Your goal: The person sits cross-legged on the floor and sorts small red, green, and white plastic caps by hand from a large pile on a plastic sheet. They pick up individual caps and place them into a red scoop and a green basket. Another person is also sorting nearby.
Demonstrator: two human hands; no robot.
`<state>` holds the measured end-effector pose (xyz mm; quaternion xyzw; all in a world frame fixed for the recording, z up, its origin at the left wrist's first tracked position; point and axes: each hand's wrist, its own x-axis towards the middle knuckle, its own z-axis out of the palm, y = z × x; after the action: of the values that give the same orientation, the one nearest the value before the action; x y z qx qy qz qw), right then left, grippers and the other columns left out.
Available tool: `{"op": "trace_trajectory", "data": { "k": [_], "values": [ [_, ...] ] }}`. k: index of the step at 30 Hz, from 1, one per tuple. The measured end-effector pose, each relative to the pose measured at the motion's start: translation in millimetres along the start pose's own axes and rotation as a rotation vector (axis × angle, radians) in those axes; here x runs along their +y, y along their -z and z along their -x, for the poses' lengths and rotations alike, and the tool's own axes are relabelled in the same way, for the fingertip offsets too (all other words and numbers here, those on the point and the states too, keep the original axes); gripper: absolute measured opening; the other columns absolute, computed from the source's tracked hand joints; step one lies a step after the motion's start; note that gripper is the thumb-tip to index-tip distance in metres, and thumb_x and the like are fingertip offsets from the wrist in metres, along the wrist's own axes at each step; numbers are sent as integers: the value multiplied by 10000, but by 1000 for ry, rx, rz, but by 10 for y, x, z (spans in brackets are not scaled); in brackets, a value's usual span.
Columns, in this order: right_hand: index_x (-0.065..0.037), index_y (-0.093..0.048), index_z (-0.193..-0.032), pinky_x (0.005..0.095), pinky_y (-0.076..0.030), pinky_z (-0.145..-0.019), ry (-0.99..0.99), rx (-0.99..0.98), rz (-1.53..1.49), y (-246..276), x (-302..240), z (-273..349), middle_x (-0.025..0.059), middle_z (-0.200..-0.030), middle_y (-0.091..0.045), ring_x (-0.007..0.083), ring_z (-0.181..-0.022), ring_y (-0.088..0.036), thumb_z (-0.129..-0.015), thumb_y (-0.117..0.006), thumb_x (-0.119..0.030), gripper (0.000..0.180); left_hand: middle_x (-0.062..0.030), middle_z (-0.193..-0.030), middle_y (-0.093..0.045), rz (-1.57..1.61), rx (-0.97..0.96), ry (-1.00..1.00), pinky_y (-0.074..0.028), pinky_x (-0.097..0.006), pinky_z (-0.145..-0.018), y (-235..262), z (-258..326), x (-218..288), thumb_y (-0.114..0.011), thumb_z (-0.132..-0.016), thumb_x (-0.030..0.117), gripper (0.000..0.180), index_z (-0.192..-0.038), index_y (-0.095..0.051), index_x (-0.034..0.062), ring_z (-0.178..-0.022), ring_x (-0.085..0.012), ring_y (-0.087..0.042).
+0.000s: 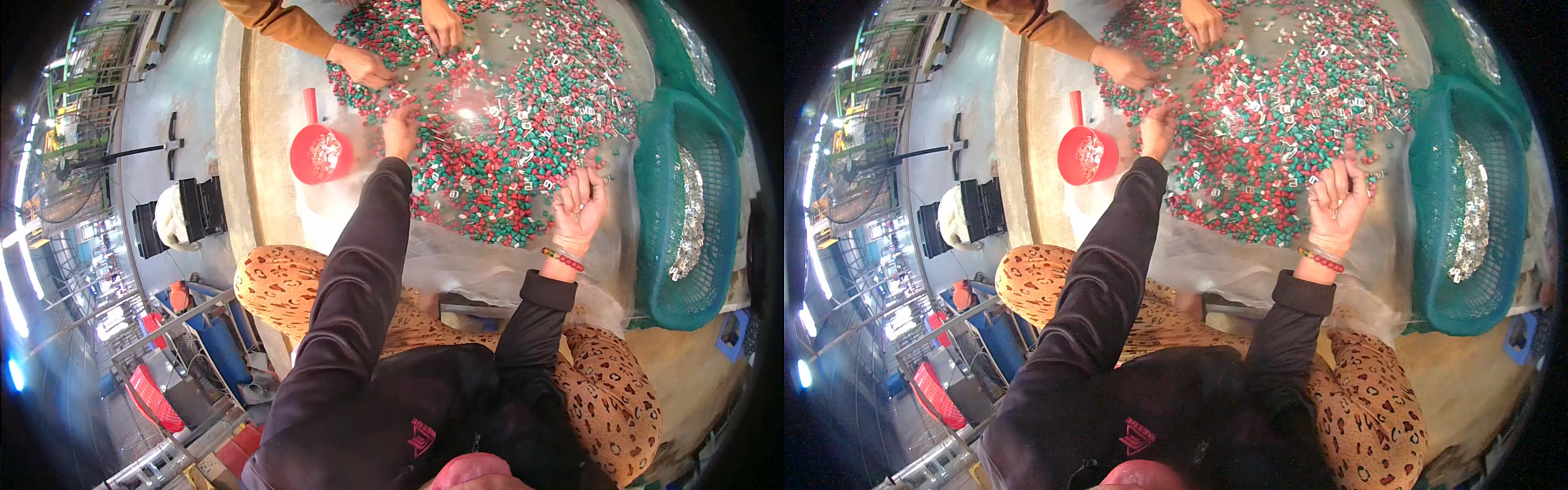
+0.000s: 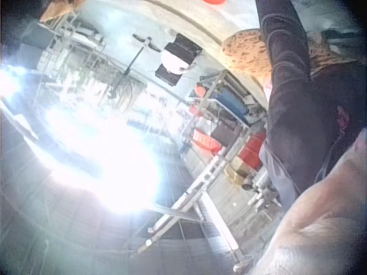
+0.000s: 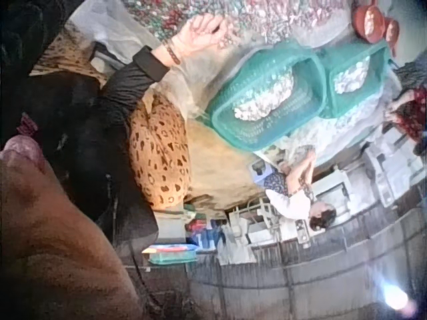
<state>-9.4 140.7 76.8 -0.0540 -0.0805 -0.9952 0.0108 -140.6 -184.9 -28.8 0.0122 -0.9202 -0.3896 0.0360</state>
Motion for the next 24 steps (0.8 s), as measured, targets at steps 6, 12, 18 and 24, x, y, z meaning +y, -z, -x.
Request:
{"op": "trace_trajectory", "data": {
  "k": [6,12,18,24],
  "values": [
    [6,-437,-1310,249,-290,-475,242,208,-395,155,-48,-35,10,-652,-299,91,-557,-295,-932,-384,-41,385,-116,-884,-673,-107,-274,-97,-505,-357,-760,113,26,19,-696,-761,111,240,-1000,-694,95,-832,-238,-647],
    [-2,-343,-1393,455,-356,-1025,188,295,-379,260,-12,-35,176,-1190,-484,319,-1167,-434,-796,-375,116,609,-162,-917,-614,-477,-198,-232,-459,-424,-856,-204,268,166,-725,-727,119,288,-998,-655,55,-971,-328,-577],
    [-23,-262,-1434,526,-232,-1123,270,175,-274,170,0,-51,123,-1490,-297,385,-1398,-187,-850,-405,17,603,-110,-651,-645,-215,-229,-16,-509,-373,-653,-77,149,121,-749,-723,227,158,-739,-694,80,-668,-257,-657],
    [7,-423,-1335,449,-408,-996,239,180,-246,204,-89,-60,175,-1257,-515,317,-1177,-473,-926,-448,-42,413,-97,-994,-633,810,-398,500,-543,-341,-773,252,105,347,-631,-852,77,274,-1109,-565,9,-838,-201,-645]
  ]
}}
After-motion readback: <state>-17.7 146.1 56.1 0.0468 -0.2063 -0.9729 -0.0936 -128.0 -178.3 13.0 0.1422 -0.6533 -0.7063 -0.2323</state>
